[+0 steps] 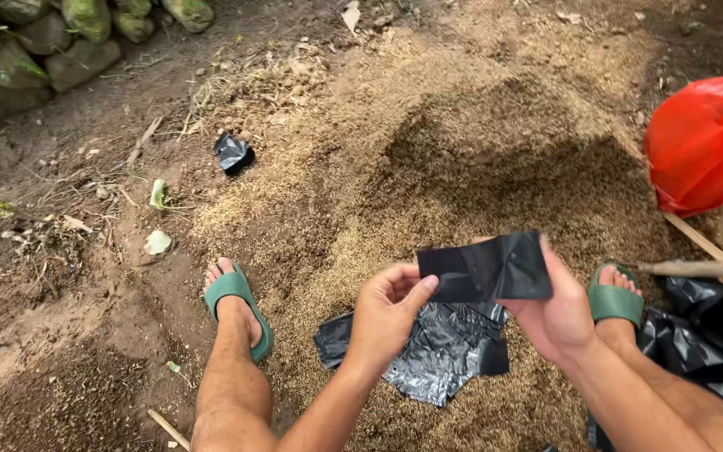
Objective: The person sits on the ground and repeatedly scoops grain from a large pile into small black plastic bags using their hands. They fold the top of each bag to close it and place it on the ground beside them.
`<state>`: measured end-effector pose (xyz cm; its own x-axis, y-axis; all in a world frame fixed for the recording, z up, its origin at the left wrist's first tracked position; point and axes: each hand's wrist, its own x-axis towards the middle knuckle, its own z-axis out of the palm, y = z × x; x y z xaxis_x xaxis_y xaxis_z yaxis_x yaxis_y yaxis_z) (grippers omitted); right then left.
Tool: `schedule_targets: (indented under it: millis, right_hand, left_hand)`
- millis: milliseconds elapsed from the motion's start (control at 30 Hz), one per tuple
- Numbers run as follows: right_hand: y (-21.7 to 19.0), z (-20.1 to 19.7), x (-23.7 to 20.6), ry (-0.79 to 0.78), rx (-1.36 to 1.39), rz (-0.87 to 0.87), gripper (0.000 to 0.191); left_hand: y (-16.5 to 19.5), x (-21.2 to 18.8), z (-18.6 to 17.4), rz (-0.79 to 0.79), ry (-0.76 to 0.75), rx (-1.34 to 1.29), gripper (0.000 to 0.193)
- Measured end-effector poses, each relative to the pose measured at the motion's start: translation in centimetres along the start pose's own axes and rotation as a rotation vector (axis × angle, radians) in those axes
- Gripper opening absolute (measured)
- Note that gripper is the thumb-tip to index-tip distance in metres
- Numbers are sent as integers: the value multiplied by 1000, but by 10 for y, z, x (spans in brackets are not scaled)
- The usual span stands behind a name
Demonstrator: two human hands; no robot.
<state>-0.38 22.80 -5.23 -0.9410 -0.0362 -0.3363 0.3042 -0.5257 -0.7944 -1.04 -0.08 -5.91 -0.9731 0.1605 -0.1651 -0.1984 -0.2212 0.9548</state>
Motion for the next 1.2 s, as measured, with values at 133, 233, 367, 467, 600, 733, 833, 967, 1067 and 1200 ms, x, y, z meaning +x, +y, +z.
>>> schedule_targets:
  millis: [133,233,367,467,600,733,833,967,1067,1200]
  right_hand:
    - [-9,9,-1,-52,-178,-47,50]
    - [-14,10,-4,-74,-233,-66,46]
    - [-19,3,-11,-184,-436,-232,49]
    - [-20,2,-12,-178,-371,-173,43]
    - [-21,10,-6,-9,-497,-185,33]
    - [-31,16,-11,61,-556,-205,31]
    - [-41,22,-12,95,-659,-231,29]
    - [-45,36,-13,67,-800,-399,32]
    - [-40,47,-22,215,-1457,-1150,48]
    - [-15,56,-30,-32,-1091,-704,35]
  left_hand:
    - [8,2,0,4,46,8,12]
    - [13,3,-3,-16,88,-9,11]
    - [17,2,-8,-45,116,-18,9]
    - [20,-2,-8,-40,110,-19,12]
    - [30,-4,-6,-72,47,-63,10]
    - [40,-6,-7,-196,-62,-190,12]
    - [39,-6,-8,-215,-66,-159,12]
    - [27,-4,-10,-211,-58,-132,4]
    - [16,-2,-12,-162,-16,-71,10]
    - [6,-2,-6,-186,-67,-121,10]
